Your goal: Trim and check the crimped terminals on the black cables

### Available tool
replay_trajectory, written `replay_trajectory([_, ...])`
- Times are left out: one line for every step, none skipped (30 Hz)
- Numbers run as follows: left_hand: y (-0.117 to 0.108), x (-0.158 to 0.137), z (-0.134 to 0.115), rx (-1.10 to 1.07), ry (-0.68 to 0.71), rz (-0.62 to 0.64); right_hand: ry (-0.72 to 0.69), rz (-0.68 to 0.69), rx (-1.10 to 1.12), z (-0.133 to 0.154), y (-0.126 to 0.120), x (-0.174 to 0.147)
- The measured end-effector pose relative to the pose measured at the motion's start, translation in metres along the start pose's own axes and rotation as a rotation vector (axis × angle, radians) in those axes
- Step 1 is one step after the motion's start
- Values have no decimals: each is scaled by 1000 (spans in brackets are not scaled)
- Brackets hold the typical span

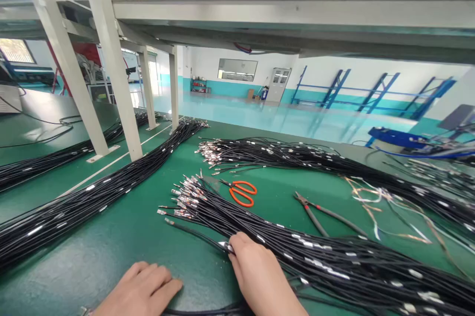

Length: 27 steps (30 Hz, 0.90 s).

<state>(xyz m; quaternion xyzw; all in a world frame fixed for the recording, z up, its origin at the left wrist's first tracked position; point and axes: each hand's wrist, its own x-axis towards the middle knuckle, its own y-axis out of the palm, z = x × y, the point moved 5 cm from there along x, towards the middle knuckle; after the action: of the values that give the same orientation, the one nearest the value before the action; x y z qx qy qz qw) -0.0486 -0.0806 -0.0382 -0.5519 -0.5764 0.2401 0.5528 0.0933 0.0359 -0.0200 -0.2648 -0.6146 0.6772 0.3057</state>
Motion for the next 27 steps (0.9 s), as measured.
replay_trajectory([-5, 9, 7, -160, -99, 52, -1, -23, 31, -4, -3, -1])
replay_trajectory([-8, 19, 15, -358, -229, 100, -1, -47, 52, -7, -6, -2])
replay_trajectory([-9, 27, 22, -577, -377, 127, -6, -67, 64, -10, -8, -2])
replay_trajectory([-8, 35, 27, -806, -524, 128, -17, -82, 73, -13, -9, -3])
replay_trajectory([-5, 43, 32, -1025, -662, 76, -28, -90, 77, -14, -9, -3])
replay_trajectory([-2, 50, 35, -1213, -767, -13, -39, -97, 79, -15, -9, -3])
replay_trajectory([2, 57, 38, -1365, -843, -120, -48, -105, 77, -14, -8, -4])
replay_trajectory([7, 63, 41, -1488, -898, -229, -56, -115, 76, -14, -8, -4])
replay_trajectory([12, 68, 42, -1593, -934, -320, -62, -121, 81, -12, -8, -5])
replay_trajectory([19, 73, 43, -1683, -963, -380, -69, -120, 99, -11, -8, -5])
replay_trajectory([24, 77, 42, -1760, -984, -409, -76, -119, 132, -9, -10, -5])
replay_trajectory([29, 81, 41, -1823, -993, -415, -80, -117, 184, -8, -13, -5])
replay_trajectory([32, 84, 39, -1868, -991, -401, -76, -118, 253, -8, -18, -5])
replay_trajectory([33, 87, 37, -1900, -966, -359, -61, -130, 334, -9, -23, -6])
replay_trajectory([33, 90, 32, -1920, -915, -295, -33, -156, 423, -11, -30, -7])
replay_trajectory([31, 93, 27, -1931, -847, -210, 7, -191, 515, -14, -36, -8])
replay_trajectory([29, 95, 20, -1939, -770, -110, 53, -228, 609, -17, -41, -9])
replay_trajectory([27, 95, 13, -1937, -691, -5, 96, -259, 699, -19, -45, -10])
replay_trajectory([25, 95, 6, -1922, -621, 91, 130, -283, 781, -20, -47, -11])
replay_trajectory([24, 94, 0, -1891, -573, 169, 153, -296, 853, -21, -48, -11])
replay_trajectory([23, 92, -5, -1847, -549, 226, 163, -296, 913, -19, -48, -11])
replay_trajectory([23, 90, -8, -1798, -538, 269, 163, -290, 959, -18, -46, -10])
replay_trajectory([23, 88, -11, -1744, -533, 298, 161, -283, 992, -15, -45, -9])
replay_trajectory([23, 87, -12, -1687, -530, 319, 157, -276, 1016, -13, -43, -8])
replay_trajectory([23, 86, -13, -1635, -526, 338, 154, -272, 1038, -12, -41, -8])
replay_trajectory([23, 86, -14, -1592, -519, 352, 153, -270, 1056, -10, -39, -7])
replay_trajectory([22, 86, -15, -1560, -511, 363, 155, -267, 1072, -10, -37, -7])
